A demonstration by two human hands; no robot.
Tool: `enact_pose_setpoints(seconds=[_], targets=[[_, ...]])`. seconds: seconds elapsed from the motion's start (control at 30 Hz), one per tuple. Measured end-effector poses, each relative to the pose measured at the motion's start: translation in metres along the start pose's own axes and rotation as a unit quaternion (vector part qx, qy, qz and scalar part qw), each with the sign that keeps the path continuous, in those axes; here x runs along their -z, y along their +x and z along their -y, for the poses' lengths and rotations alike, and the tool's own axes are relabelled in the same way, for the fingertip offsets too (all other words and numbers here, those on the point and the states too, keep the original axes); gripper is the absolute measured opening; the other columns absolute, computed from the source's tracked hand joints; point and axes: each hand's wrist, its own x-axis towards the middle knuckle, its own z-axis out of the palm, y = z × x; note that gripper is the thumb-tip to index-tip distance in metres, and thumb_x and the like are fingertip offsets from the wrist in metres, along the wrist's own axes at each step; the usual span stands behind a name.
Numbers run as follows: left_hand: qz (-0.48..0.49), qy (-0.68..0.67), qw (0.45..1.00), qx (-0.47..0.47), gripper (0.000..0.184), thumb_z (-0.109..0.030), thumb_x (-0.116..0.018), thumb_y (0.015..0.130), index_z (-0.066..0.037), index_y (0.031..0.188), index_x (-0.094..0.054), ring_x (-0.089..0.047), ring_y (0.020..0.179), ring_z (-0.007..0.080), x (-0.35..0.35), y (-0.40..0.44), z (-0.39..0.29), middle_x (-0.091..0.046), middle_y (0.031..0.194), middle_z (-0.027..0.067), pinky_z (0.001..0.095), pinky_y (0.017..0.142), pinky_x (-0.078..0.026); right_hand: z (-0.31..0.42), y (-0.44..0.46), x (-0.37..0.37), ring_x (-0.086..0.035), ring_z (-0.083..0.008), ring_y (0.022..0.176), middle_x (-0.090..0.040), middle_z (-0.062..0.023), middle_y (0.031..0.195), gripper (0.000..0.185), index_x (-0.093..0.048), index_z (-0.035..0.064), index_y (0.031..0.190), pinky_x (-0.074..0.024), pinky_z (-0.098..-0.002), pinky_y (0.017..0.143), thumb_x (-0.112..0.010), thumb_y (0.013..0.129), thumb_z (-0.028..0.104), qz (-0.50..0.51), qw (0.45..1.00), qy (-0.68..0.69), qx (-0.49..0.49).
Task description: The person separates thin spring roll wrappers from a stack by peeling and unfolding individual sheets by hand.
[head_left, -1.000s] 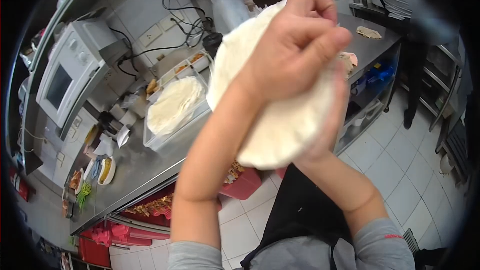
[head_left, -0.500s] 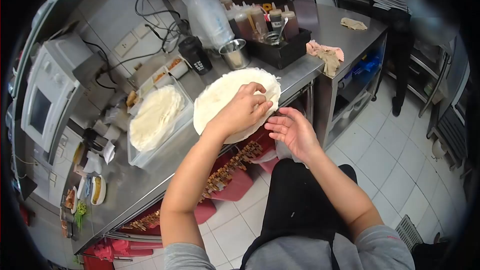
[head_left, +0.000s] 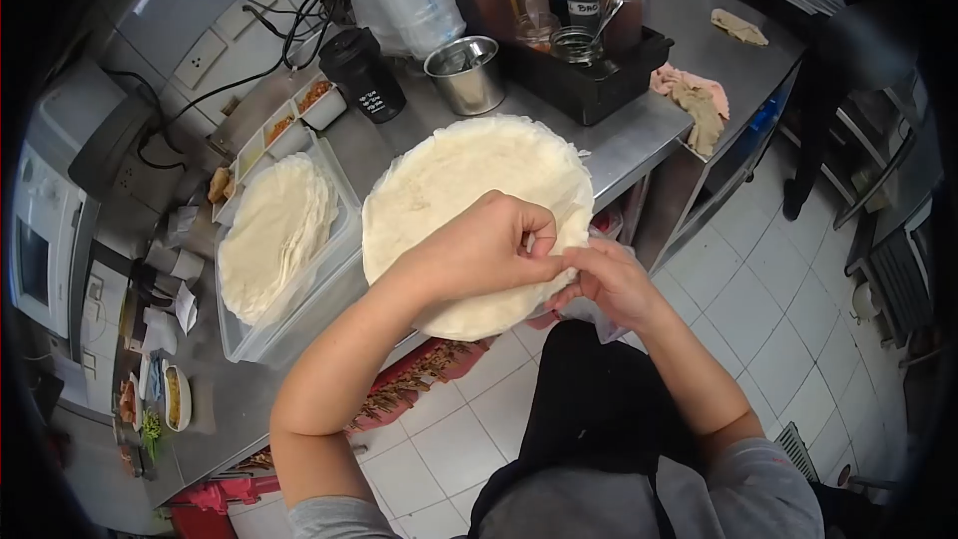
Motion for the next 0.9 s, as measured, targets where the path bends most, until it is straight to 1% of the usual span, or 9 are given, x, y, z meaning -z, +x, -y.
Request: enact_pose_setpoints(seconds=[0.1,0.23,0.33,0.37,0.47,0.57,0.63,0.77,0.9], targets=[[-0.009,-0.084,0.996,-0.002,0.036,-0.006,-0.066,0.086,-0.009,0.063,-0.038,-0.034,0.057,0.0015,-0.002,0.003,0.016,-0.037,0.059,-0.0082,0.0222,0.049,-0.027,0.003,-0.001,0.014,-0.069,-0.0215,0.078,-0.066,-0.0136,0.096,0.038,-0.056,-0.0026,0.111,-0.0552,-0.0291,0.066,-0.049,0.097,0.032,0.038,0.998,-0.025,-0.031],[-0.012,-0.21,0.978,-0.004,0.034,-0.009,-0.064,0.088,-0.009,0.068,-0.037,-0.04,0.056,0.0006,-0.006,0.004,0.027,-0.039,0.062,-0.0083,0.021,0.048,-0.035,0.019,0.002,0.021,-0.069,-0.0219,0.078,-0.067,-0.0129,0.096,0.047,-0.057,0.0001,0.111,-0.0543,-0.0307,0.066,-0.041,0.1,0.043,0.017,0.998,0.004,-0.062],[-0.091,-0.097,0.991,-0.011,0.032,-0.011,-0.065,0.088,-0.008,0.072,-0.038,-0.046,0.053,0.0026,-0.008,0.01,0.012,-0.045,0.062,-0.0053,0.0219,0.048,-0.038,0.026,0.002,0.018,-0.068,-0.0213,0.076,-0.068,-0.0123,0.095,0.048,-0.057,0.0007,0.111,-0.0543,-0.0313,0.066,-0.042,0.1,0.045,-0.003,0.999,0.023,-0.044],[-0.108,-0.048,0.993,0.007,0.034,-0.018,-0.066,0.089,-0.007,0.074,-0.038,-0.05,0.049,0.0057,-0.01,0.015,0.008,-0.049,0.059,-0.0013,0.0236,0.046,-0.038,0.024,0.003,0.016,-0.068,-0.0192,0.073,-0.068,-0.0105,0.09,0.042,-0.058,0.0017,0.107,-0.054,-0.0289,0.064,-0.043,0.1,0.04,-0.021,0.998,-0.012,-0.052],[-0.081,-0.007,0.991,0.104,0.035,-0.027,-0.063,0.092,-0.005,0.072,-0.044,-0.052,0.048,0.0069,-0.004,0.03,-0.005,-0.052,0.057,0.0005,0.0248,0.047,-0.039,0.013,0.002,0.016,-0.067,-0.0165,0.07,-0.067,-0.0083,0.083,0.035,-0.058,0.0027,0.101,-0.053,-0.0254,0.062,-0.044,0.101,0.035,-0.037,0.998,-0.051,-0.026],[0.001,-0.003,0.989,0.146,0.038,-0.031,-0.058,0.095,-0.003,0.071,-0.051,-0.052,0.047,0.0069,0.002,0.036,-0.009,-0.051,0.055,-0.0002,0.025,0.048,-0.041,0.011,-0.005,0.011,-0.066,-0.0146,0.068,-0.066,-0.0067,0.078,0.031,-0.058,0.0032,0.096,-0.0524,-0.0237,0.06,-0.044,0.101,0.03,-0.035,0.995,-0.091,-0.014],[-0.003,-0.032,0.99,0.135,0.039,-0.031,-0.056,0.097,-0.003,0.07,-0.055,-0.051,0.048,0.0062,0.0,0.031,-0.007,-0.051,0.056,-0.0013,0.024,0.05,-0.042,0.01,-0.008,0.014,-0.066,-0.0146,0.068,-0.066,-0.0071,0.081,0.033,-0.058,0.0024,0.098,-0.0524,-0.024,0.06,-0.043,0.101,0.032,-0.016,0.993,-0.116,-0.021],[-0.026,-0.124,0.987,0.102,0.037,-0.028,-0.055,0.098,-0.003,0.071,-0.056,-0.048,0.052,0.0044,-0.009,0.015,0.002,-0.05,0.059,-0.0035,0.0225,0.052,-0.044,0.02,-0.011,0.015,-0.067,-0.0146,0.072,-0.066,-0.009,0.091,0.046,-0.057,0.0013,0.109,-0.0529,-0.0248,0.061,-0.046,0.097,0.045,0.063,0.994,-0.021,-0.085],[-0.044,-0.137,0.985,0.097,0.03,-0.025,-0.058,0.096,-0.005,0.073,-0.055,-0.047,0.059,0.0028,-0.017,0.001,0.001,-0.049,0.065,-0.0059,0.0214,0.053,-0.044,0.037,0.009,0.012,-0.067,-0.015,0.076,-0.066,-0.0087,0.096,0.044,-0.056,0.0017,0.116,-0.0533,-0.0262,0.058,-0.052,0.095,0.041,0.081,0.99,-0.02,-0.114]])
